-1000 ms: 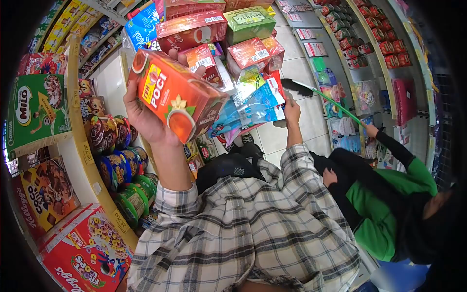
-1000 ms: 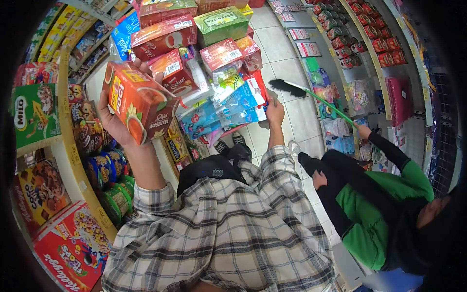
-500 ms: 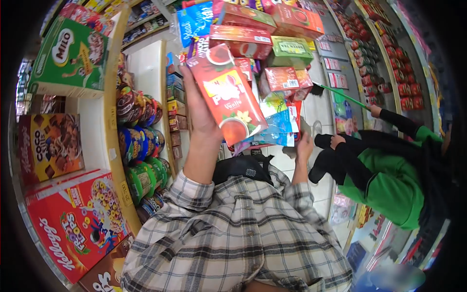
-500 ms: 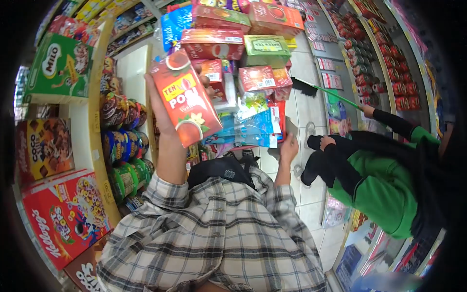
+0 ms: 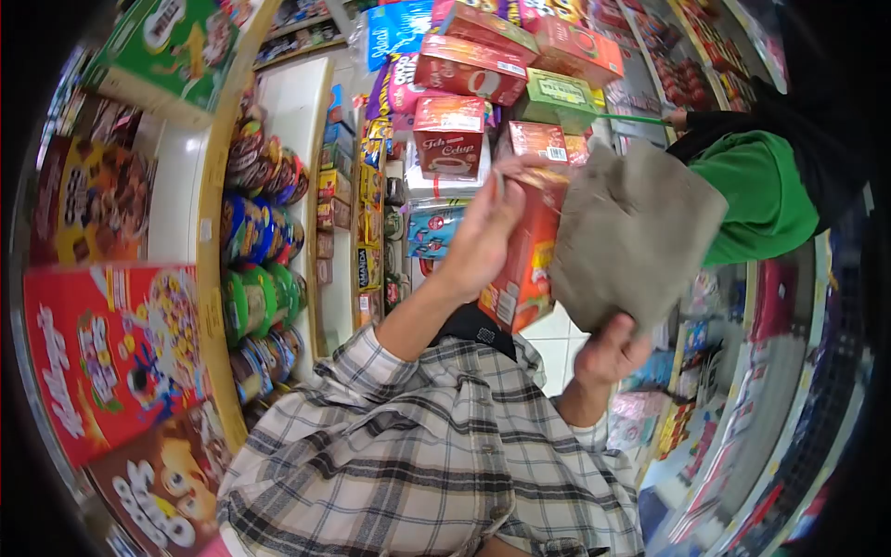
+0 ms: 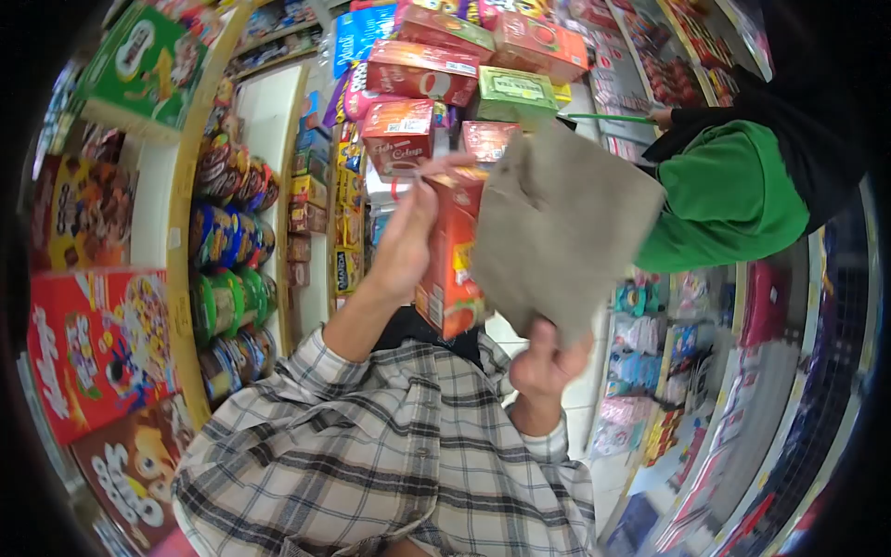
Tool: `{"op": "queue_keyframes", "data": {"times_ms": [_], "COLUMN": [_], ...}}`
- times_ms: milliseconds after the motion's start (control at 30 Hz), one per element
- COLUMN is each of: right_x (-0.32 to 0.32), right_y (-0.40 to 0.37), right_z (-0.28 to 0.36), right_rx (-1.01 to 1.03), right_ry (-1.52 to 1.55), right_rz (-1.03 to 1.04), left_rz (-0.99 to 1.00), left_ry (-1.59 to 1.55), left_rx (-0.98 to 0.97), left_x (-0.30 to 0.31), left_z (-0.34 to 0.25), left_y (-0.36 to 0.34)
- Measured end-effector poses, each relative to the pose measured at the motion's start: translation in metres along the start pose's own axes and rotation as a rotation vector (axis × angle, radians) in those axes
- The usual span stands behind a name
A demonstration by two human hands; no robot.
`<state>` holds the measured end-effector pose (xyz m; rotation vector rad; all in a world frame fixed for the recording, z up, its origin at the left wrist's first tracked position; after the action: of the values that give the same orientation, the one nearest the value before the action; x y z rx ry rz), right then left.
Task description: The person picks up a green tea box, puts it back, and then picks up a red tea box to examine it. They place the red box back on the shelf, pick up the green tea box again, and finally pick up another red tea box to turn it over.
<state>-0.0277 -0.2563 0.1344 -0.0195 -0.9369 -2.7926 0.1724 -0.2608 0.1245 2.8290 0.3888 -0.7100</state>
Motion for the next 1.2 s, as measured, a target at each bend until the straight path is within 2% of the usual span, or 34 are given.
{"op": "queue_keyframes", "data": {"times_ms": [33, 100, 167, 200, 300, 367, 433, 533, 567, 633, 667, 767, 867, 900, 1033, 1100, 1133, 1167, 1200], "right_x": [-0.019, -0.045, -0.060, -0.118, -0.156, -0.178, -0.199, -0.197, -0.185, -0.157, -0.174, -0.139, -0.140, -0.176, -0.187, -0.208, -0.235, -0.252, -0.252], "right_y": [0.018, 0.029, 0.031, -0.004, -0.036, -0.060, -0.070, -0.086, -0.097, -0.108, -0.106, -0.085, -0.050, -0.050, -0.070, -0.100, -0.105, -0.116, -0.126], "right_z": [0.007, 0.003, -0.006, -0.021, -0.036, -0.056, -0.073, -0.062, -0.069, -0.077, -0.075, -0.085, -0.077, -0.078, -0.090, -0.095, -0.073, -0.061, -0.067], "right_rx": [-0.006, -0.068, -0.134, -0.150, -0.017, -0.218, -0.481, -0.360, -0.413, -0.510, -0.782, -0.911, -0.881, -0.920, -0.680, -0.801, -0.842, -0.885, -1.031], "right_ry": [0.017, 0.045, 0.172, 0.200, 0.180, 0.262, 0.413, 0.424, 0.467, 0.545, 0.544, 0.683, 0.714, 0.693, 0.568, 0.611, 0.665, 0.717, 0.768], "right_rz": [0.162, 0.367, 0.512, 0.583, 0.785, 1.030, 1.089, 1.247, 1.261, 1.302, 1.282, 0.992, 0.909, 0.853, 0.917, 1.117, 1.154, 1.191, 1.199], "left_rz": [0.016, -0.188, -0.322, -0.368, -0.698, -0.917, -1.068, -1.257, -1.293, -1.301, -1.272, -1.174, -1.189, -1.169, -1.102, -1.121, -1.141, -1.212, -1.243], "left_ry": [0.090, 0.169, 0.103, 0.013, -0.150, -0.215, -0.293, -0.327, -0.252, -0.360, -0.425, -0.549, -0.438, -0.491, -0.606, -0.560, -0.609, -0.593, -0.574], "left_rx": [-0.068, -0.075, -0.119, -0.159, -0.065, -0.098, -0.079, -0.131, -0.172, -0.171, -0.132, -0.230, -0.109, -0.033, 0.012, 0.076, 0.086, 0.041, 0.043], "left_x": [-0.011, -0.019, -0.014, 0.053, 0.097, 0.127, 0.149, 0.152, 0.161, 0.154, 0.178, 0.158, 0.139, 0.165, 0.131, 0.119, 0.148, 0.144, 0.142], "left_z": [-0.002, 0.016, 0.022, 0.029, 0.052, 0.074, 0.075, 0.065, 0.083, 0.088, 0.066, 0.067, 0.078, 0.068, 0.079, 0.086, 0.076, 0.080, 0.075], "left_y": [-0.007, -0.025, -0.034, -0.057, -0.097, -0.124, -0.142, -0.165, -0.182, -0.200, -0.198, -0.213, -0.233, -0.227, -0.227, -0.220, -0.214, -0.215, -0.216]}}
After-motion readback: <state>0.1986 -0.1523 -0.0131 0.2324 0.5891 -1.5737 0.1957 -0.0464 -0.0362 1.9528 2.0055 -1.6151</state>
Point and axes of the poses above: each hand's wrist, its own y-axis towards the middle knuckle, its own x-axis out of the back of the hand, z = x × y, the point moved 7 cm from there along y, towards the middle knuckle, and after that the axes turned 5 degrees about y, right-handed, at the moved point
